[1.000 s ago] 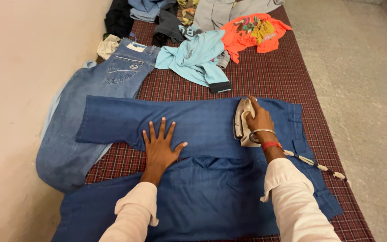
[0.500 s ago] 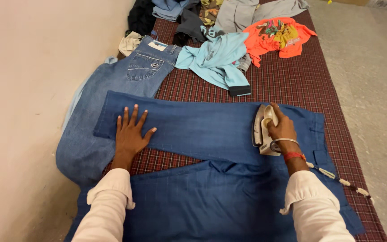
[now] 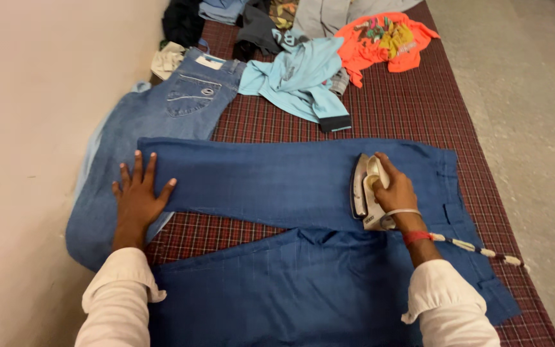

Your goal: The person irons a pair of blue jeans laid flat on a plaid-covered surface. They use a white electric iron to smooth the fabric, moving it back and forth along the legs and waist. The person adjusts the jeans with their left hand while ironing with their right hand.

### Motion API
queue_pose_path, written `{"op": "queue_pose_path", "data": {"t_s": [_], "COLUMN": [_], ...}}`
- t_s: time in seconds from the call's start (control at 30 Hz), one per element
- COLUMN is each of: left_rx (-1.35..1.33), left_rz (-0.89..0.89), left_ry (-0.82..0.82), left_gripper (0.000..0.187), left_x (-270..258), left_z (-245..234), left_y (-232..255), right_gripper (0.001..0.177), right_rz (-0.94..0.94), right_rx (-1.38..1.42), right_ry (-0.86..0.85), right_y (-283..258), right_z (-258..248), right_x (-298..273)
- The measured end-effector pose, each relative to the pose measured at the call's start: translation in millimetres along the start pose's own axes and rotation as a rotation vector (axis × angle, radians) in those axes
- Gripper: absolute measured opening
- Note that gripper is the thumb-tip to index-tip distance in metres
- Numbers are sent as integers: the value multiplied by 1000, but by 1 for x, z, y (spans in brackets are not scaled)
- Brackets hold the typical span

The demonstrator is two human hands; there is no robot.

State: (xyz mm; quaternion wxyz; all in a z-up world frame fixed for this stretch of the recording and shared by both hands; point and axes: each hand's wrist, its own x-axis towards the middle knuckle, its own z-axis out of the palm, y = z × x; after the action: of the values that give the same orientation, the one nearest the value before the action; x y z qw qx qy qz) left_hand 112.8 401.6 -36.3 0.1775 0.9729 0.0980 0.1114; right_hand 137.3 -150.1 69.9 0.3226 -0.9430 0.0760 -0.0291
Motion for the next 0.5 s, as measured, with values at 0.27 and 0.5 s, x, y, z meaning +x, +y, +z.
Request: {"op": "queue_pose_path", "data": {"t_s": [0.27,0.5], "left_rx": [-4,-10], "left_rz": [2,-10], "left_ry": [21,20], "left_gripper": [83,84], "left_x": [-3,-3], "left_z": [6,7], "left_y": [-1,1], "right_gripper": [63,66], "right_rz": [-11,-50], "right_rx": [20,30], "right_ry": [54,14], "right_y": [-18,-13], "right_z": [3,4], "right_x": [43,41]}}
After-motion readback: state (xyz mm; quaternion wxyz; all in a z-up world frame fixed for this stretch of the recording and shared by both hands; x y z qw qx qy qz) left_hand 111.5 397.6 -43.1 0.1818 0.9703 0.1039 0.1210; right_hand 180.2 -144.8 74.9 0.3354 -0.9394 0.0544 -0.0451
